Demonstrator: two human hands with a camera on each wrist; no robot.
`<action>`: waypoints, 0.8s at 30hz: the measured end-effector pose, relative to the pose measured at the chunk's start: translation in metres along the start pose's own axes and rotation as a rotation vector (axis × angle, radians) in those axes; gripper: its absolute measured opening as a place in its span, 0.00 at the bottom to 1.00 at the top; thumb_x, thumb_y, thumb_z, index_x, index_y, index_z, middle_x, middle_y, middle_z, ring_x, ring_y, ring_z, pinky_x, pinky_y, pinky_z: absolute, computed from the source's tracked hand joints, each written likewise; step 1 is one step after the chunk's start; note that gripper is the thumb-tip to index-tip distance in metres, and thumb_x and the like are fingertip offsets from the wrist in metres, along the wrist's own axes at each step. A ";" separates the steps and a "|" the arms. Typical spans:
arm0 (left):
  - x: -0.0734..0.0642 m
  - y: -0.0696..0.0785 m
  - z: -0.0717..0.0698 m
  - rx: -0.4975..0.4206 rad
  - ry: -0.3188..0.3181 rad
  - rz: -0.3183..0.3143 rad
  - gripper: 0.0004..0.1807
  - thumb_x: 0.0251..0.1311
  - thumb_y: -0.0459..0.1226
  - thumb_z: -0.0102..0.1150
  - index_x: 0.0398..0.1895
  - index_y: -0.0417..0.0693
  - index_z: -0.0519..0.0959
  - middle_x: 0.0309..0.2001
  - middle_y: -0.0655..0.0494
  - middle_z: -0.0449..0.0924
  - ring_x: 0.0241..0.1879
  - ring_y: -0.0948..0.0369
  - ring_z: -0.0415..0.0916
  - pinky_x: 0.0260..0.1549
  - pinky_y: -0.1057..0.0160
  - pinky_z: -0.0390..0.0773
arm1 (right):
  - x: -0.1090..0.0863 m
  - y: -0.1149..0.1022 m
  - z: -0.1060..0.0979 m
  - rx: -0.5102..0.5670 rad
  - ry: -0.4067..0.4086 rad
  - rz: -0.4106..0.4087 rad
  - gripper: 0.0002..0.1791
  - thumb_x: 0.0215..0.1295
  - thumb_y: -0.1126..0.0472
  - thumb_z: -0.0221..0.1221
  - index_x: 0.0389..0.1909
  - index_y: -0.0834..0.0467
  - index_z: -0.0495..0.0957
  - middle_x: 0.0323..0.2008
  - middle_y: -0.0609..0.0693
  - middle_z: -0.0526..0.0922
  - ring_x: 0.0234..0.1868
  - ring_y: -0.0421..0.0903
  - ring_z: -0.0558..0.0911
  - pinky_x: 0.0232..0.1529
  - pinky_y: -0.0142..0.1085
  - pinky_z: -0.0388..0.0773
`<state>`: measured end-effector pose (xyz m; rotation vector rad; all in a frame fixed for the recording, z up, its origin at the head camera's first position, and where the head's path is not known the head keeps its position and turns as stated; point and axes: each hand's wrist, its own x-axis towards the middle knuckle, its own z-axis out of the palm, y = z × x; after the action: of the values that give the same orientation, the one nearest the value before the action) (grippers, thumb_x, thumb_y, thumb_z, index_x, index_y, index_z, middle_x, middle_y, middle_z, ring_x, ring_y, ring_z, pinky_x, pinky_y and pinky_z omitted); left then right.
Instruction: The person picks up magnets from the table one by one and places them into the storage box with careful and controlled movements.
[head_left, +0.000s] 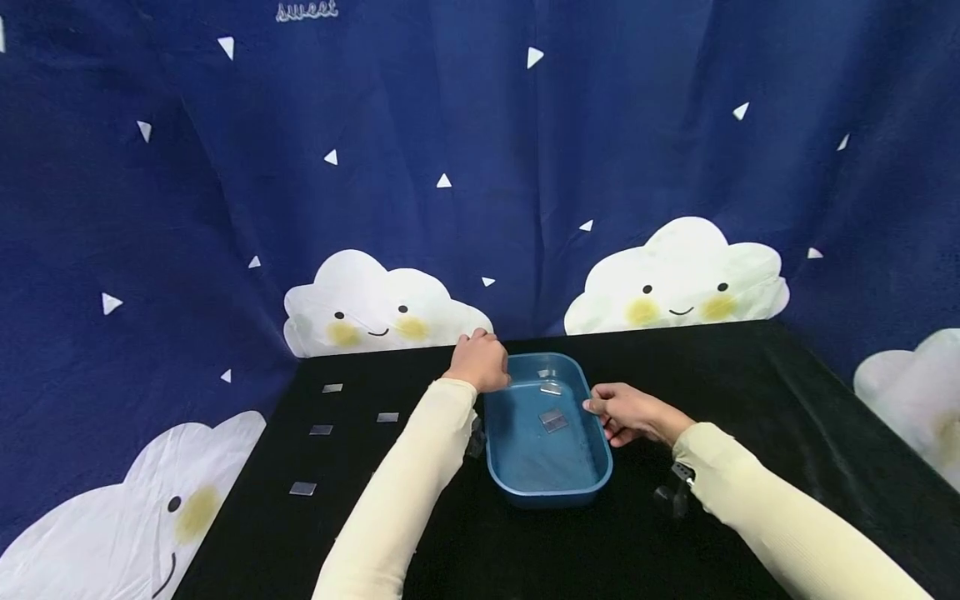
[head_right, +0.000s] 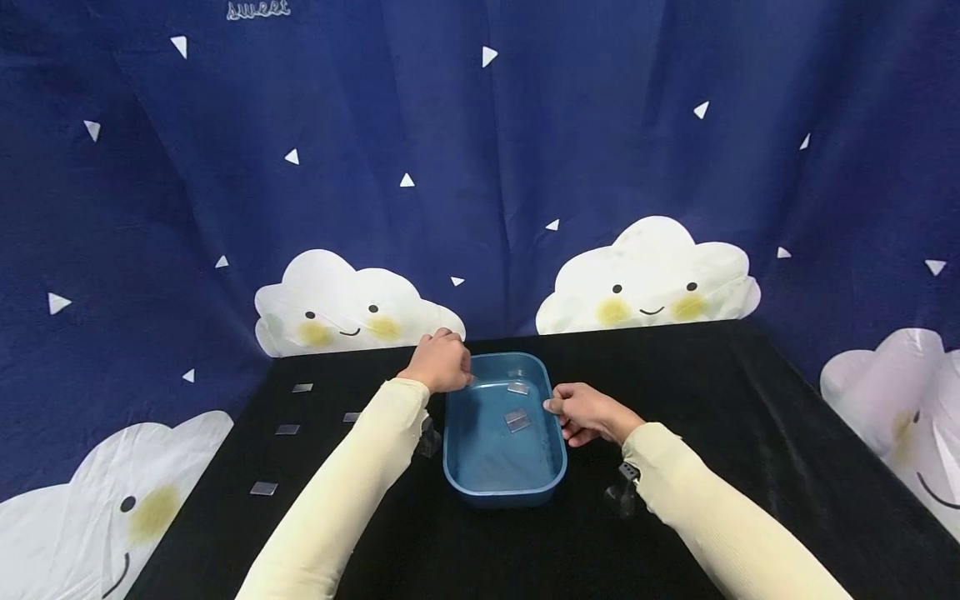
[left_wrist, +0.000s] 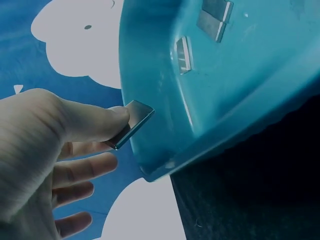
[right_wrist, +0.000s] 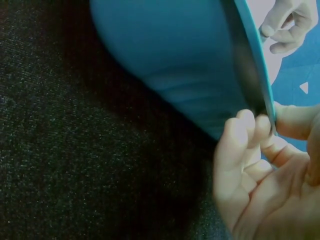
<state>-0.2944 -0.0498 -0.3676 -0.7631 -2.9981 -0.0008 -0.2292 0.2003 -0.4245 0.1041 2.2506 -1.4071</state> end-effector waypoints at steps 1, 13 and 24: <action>0.000 -0.001 0.001 -0.005 -0.003 -0.007 0.07 0.53 0.47 0.69 0.25 0.58 0.87 0.42 0.58 0.83 0.54 0.55 0.71 0.53 0.51 0.70 | 0.000 -0.001 0.000 -0.002 -0.006 -0.003 0.12 0.75 0.56 0.49 0.30 0.55 0.66 0.25 0.47 0.71 0.21 0.39 0.75 0.21 0.29 0.77; 0.008 0.006 0.001 -0.018 -0.014 0.002 0.06 0.53 0.45 0.71 0.25 0.56 0.87 0.42 0.56 0.81 0.53 0.54 0.70 0.54 0.51 0.70 | -0.003 -0.006 -0.003 -0.017 -0.007 0.007 0.12 0.75 0.55 0.50 0.29 0.54 0.65 0.25 0.47 0.70 0.21 0.39 0.74 0.21 0.29 0.77; 0.009 0.016 0.003 -0.027 -0.024 0.013 0.05 0.52 0.44 0.71 0.26 0.55 0.87 0.42 0.56 0.82 0.52 0.54 0.71 0.54 0.51 0.70 | -0.002 -0.006 0.000 -0.053 0.051 0.024 0.12 0.74 0.57 0.50 0.28 0.55 0.67 0.23 0.47 0.71 0.20 0.39 0.75 0.20 0.30 0.78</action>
<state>-0.2946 -0.0320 -0.3705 -0.7916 -3.0214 -0.0321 -0.2293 0.1980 -0.4187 0.1506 2.3183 -1.3461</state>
